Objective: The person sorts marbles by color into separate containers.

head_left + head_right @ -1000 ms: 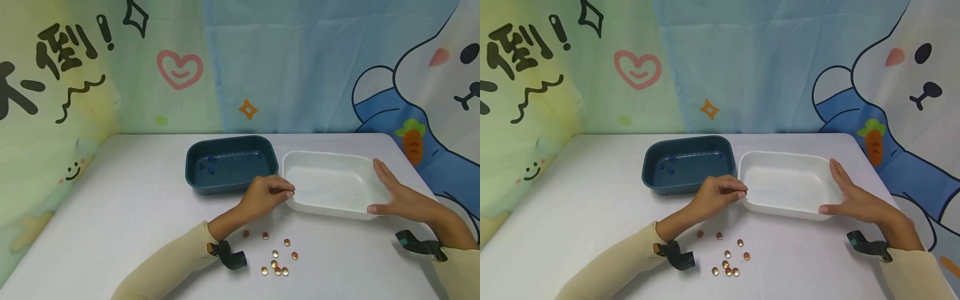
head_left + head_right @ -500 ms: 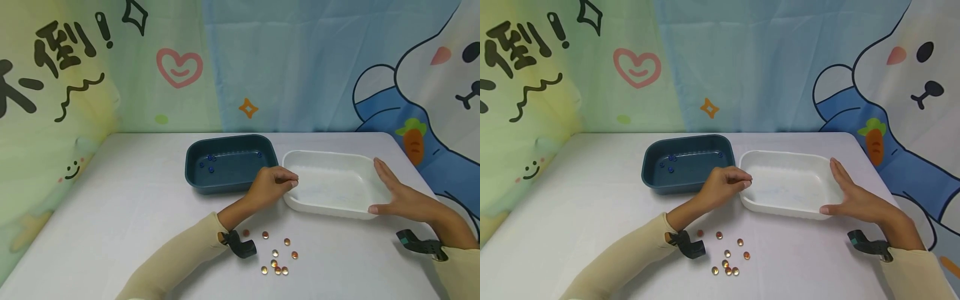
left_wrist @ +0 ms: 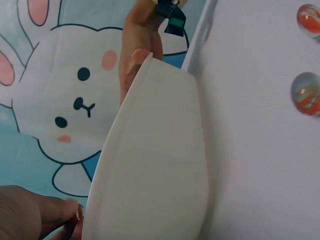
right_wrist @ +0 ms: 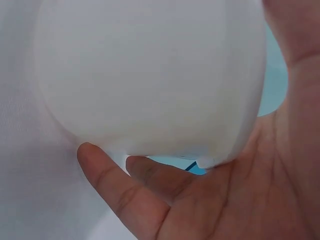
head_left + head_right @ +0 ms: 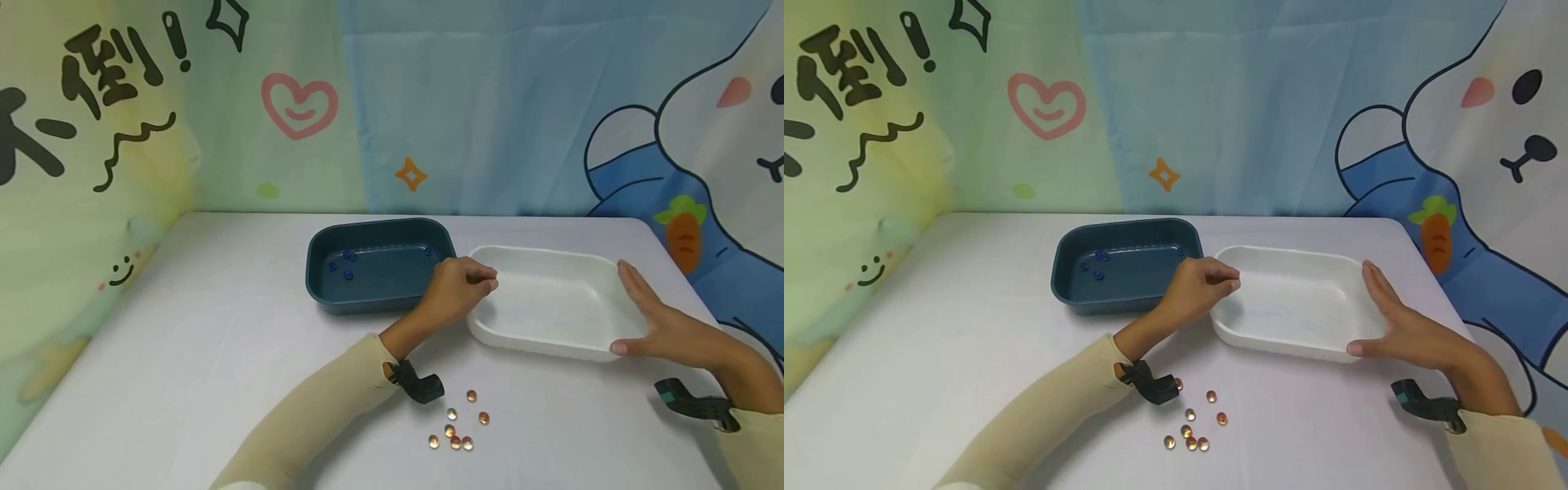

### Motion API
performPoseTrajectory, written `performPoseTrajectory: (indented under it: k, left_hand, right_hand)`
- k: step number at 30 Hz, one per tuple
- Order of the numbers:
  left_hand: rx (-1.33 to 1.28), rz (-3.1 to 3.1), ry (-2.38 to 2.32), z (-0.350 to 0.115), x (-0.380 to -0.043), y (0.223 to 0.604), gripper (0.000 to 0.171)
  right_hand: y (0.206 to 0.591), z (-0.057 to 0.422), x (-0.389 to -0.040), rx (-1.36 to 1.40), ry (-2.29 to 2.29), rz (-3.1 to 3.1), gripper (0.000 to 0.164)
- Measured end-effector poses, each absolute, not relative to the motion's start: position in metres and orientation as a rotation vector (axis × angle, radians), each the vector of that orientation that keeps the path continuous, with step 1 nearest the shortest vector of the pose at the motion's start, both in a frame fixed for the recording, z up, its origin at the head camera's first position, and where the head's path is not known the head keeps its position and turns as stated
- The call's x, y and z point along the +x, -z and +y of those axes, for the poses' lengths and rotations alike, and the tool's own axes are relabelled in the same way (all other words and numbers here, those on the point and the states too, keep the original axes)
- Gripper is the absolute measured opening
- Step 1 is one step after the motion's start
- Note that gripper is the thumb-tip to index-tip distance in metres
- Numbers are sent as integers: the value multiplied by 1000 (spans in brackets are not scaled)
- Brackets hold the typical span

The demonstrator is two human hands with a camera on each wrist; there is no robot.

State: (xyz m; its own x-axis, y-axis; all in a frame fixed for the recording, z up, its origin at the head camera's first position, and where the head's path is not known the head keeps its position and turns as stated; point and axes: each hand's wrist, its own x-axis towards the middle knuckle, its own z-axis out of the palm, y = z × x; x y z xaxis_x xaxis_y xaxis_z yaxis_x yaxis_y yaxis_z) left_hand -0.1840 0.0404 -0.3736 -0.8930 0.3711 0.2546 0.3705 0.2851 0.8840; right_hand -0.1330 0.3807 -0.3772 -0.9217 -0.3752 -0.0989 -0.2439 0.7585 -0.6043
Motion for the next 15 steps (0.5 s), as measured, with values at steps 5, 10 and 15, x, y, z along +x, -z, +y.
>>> performPoseTrajectory:
  k: [5,10,15]
  left_hand:
    - [653,2558,-1733,48,-189,370,20]
    - [616,2528,-1748,50,-192,370,28]
    - [619,2451,-1780,46,-192,372,23]
  right_hand:
    - [377,381,-134,-484,925,2733,129]
    - [378,382,-135,-488,929,2734,128]
    - [378,381,-134,-485,936,2728,128]
